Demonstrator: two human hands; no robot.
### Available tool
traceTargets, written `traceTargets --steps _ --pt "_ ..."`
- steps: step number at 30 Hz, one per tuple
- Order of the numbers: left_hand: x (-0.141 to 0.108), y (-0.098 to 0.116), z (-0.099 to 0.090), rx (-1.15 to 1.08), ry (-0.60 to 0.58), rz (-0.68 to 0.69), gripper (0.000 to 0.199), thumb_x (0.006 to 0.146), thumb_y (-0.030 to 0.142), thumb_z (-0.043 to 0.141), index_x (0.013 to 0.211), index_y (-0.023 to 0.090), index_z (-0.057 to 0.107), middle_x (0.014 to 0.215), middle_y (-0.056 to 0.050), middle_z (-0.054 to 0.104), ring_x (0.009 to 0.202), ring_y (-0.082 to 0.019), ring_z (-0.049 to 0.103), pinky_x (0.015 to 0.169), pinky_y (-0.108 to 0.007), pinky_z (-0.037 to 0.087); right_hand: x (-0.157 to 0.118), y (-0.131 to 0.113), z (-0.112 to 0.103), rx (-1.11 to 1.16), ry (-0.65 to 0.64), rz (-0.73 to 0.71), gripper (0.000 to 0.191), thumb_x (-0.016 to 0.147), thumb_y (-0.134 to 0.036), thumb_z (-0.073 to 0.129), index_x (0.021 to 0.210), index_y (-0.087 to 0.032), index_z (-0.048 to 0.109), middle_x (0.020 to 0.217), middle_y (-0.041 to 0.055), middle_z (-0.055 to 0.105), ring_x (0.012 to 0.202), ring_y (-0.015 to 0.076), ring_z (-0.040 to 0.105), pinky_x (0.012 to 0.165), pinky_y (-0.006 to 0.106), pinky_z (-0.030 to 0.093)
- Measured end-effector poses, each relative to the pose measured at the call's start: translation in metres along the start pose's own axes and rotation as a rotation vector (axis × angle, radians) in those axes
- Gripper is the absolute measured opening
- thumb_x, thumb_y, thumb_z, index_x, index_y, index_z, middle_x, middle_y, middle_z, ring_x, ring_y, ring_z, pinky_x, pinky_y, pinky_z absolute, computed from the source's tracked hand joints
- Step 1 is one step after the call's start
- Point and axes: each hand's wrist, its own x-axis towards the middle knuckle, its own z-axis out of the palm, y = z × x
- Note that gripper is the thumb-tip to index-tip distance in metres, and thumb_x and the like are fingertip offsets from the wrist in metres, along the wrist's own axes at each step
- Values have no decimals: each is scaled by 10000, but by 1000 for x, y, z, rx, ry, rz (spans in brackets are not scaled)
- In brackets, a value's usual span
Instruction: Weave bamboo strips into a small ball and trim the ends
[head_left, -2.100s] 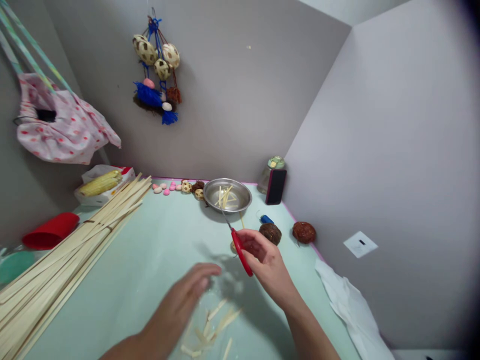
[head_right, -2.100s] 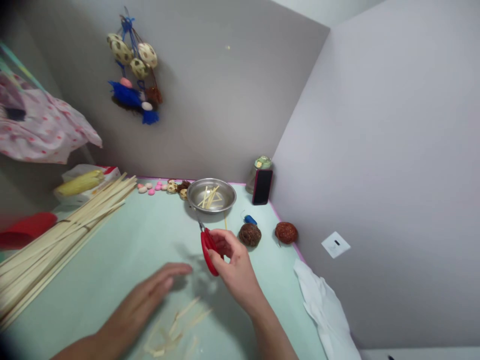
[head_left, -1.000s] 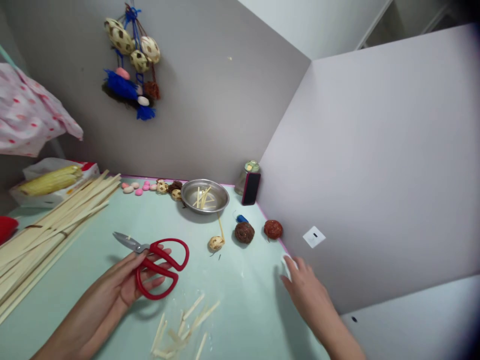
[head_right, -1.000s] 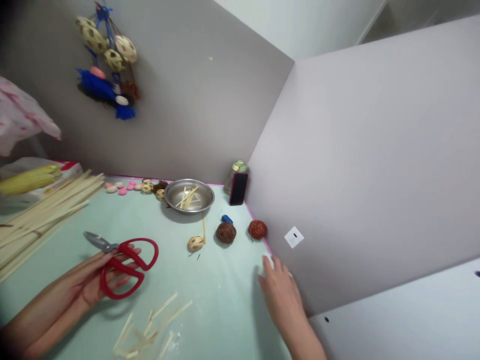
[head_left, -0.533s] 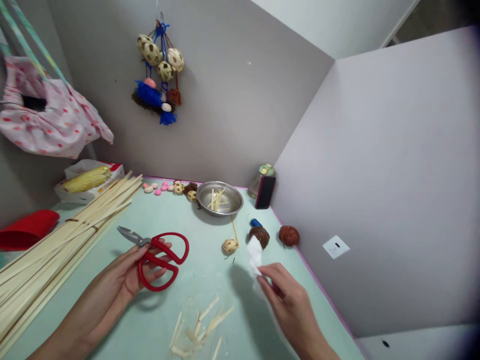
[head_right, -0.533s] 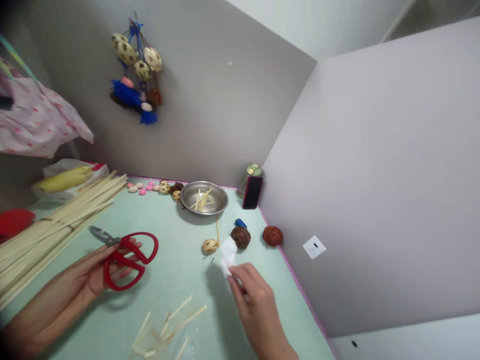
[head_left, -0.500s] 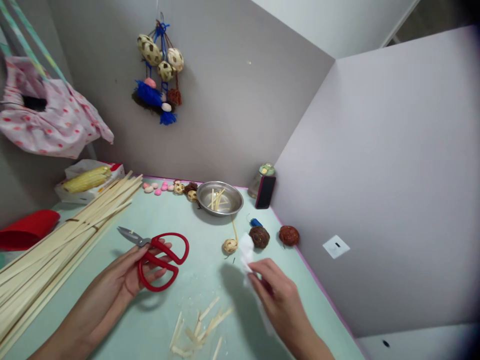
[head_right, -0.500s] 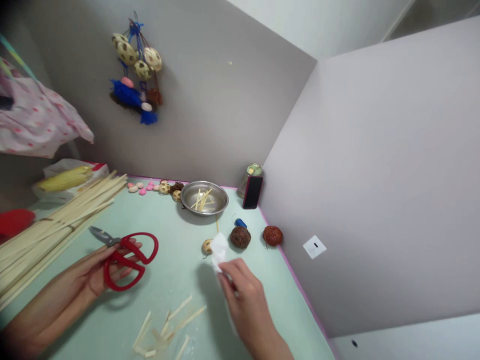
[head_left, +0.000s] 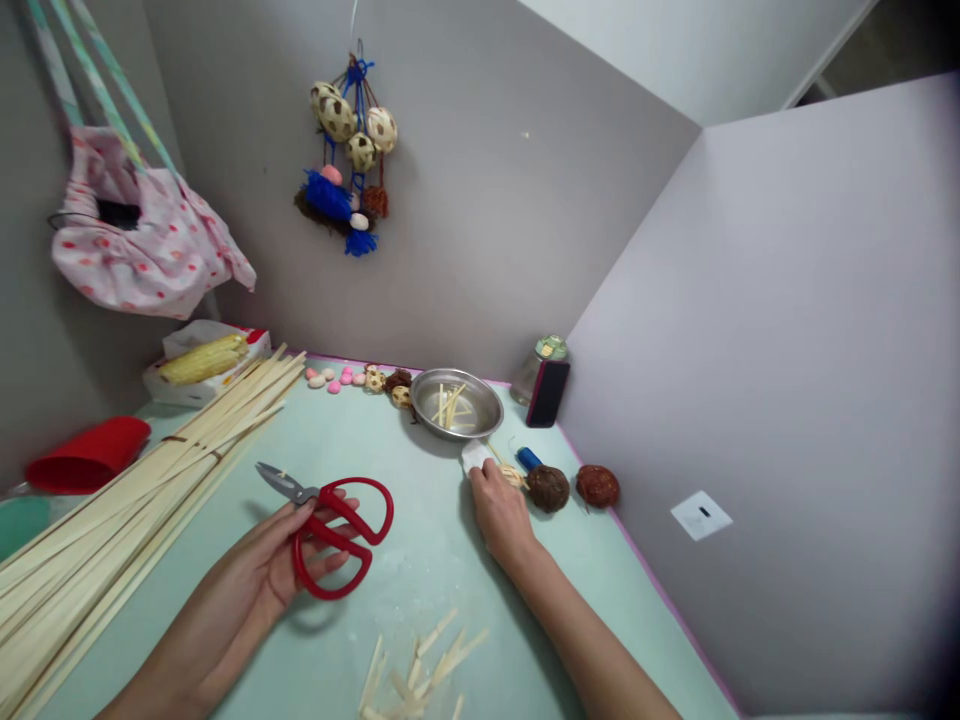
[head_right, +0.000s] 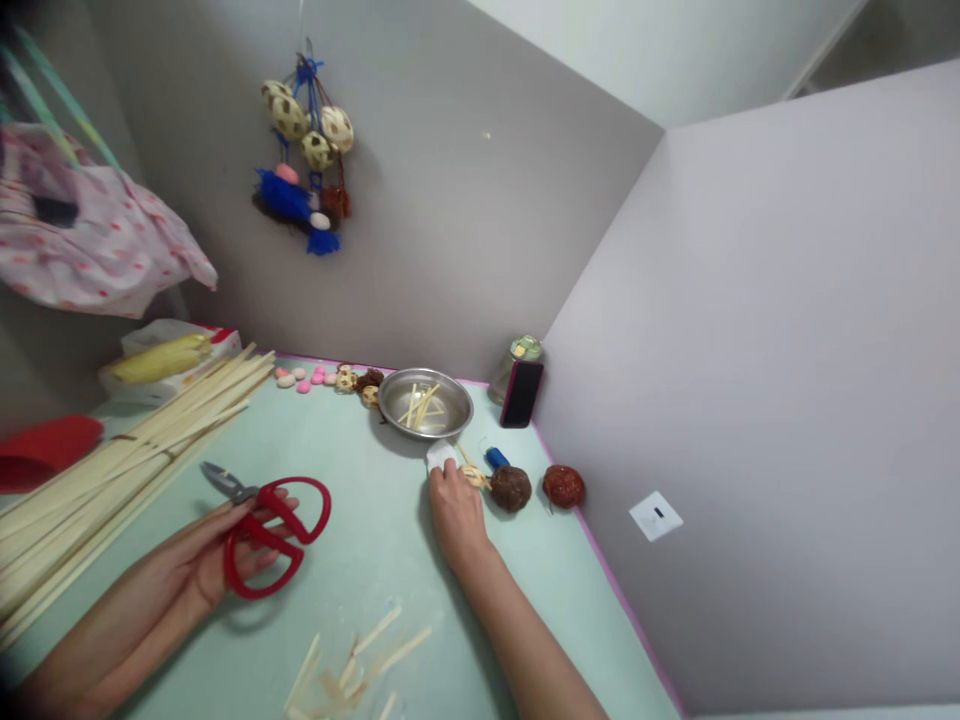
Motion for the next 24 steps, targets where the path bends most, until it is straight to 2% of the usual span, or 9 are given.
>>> traceTargets --steps 3,7,9,10,12,14,17,21,24 --pt "2 2 -1 9 -1 22 219 889 46 552 960 127 742 967 -120 802 739 -263 776 628 -405 678 -3 -17 3 67 -20 -95 220 940 -32 419 992 -151 597 1032 117 599 847 190 619 648 252 405" --pt "4 8 -2 7 4 71 233 905 39 522 919 130 736 949 -108 802 744 -242 774 626 -373 677 -35 -50 1 210 -113 -350 149 944 -127 519 1004 -233 605 981 9 622 806 120 624 678 187 419" --pt "4 12 -3 3 14 92 245 916 40 502 890 132 728 935 -102 802 735 -231 772 608 -350 674 -46 -55 -2 328 -152 -484 185 934 -126 536 1048 -257 602 1017 -3 624 853 114 626 713 173 423" --pt "5 15 -3 2 23 100 251 920 40 494 877 134 723 914 -97 803 716 -222 770 590 -331 670 -47 -53 -2 359 -147 -478 204 928 -108 531 1045 -257 606 1011 1 621 856 121 623 719 180 422" --pt "4 20 -4 1 63 104 248 922 41 499 873 146 717 842 -78 804 662 -196 760 530 -271 650 -37 -43 -1 333 -93 -324 227 908 -58 505 995 -233 620 973 24 604 822 148 607 704 218 413" --pt "4 25 -5 0 123 89 234 927 51 508 895 154 716 774 -64 799 624 -166 748 506 -216 628 -14 -34 3 276 -31 -171 256 881 -3 450 969 -177 617 985 83 580 802 192 583 677 270 397" --pt "1 32 -2 -14 187 55 243 946 68 488 904 149 713 715 -58 787 598 -136 737 524 -169 613 31 -36 15 272 2 -103 321 832 59 390 974 -129 607 1002 131 563 806 222 561 678 306 387" --pt "0 36 1 -9 188 40 284 952 58 460 867 142 718 683 -42 768 520 -100 704 424 -100 540 71 -75 29 376 -16 -217 278 889 -30 427 1070 -151 599 1043 87 563 833 190 552 733 281 411" --pt "1 36 -1 -8 182 76 270 937 58 484 857 157 723 651 1 742 483 -88 671 437 -118 549 67 -110 32 483 -85 -427 238 920 -92 491 1096 -192 617 1042 39 580 900 148 560 798 222 426"
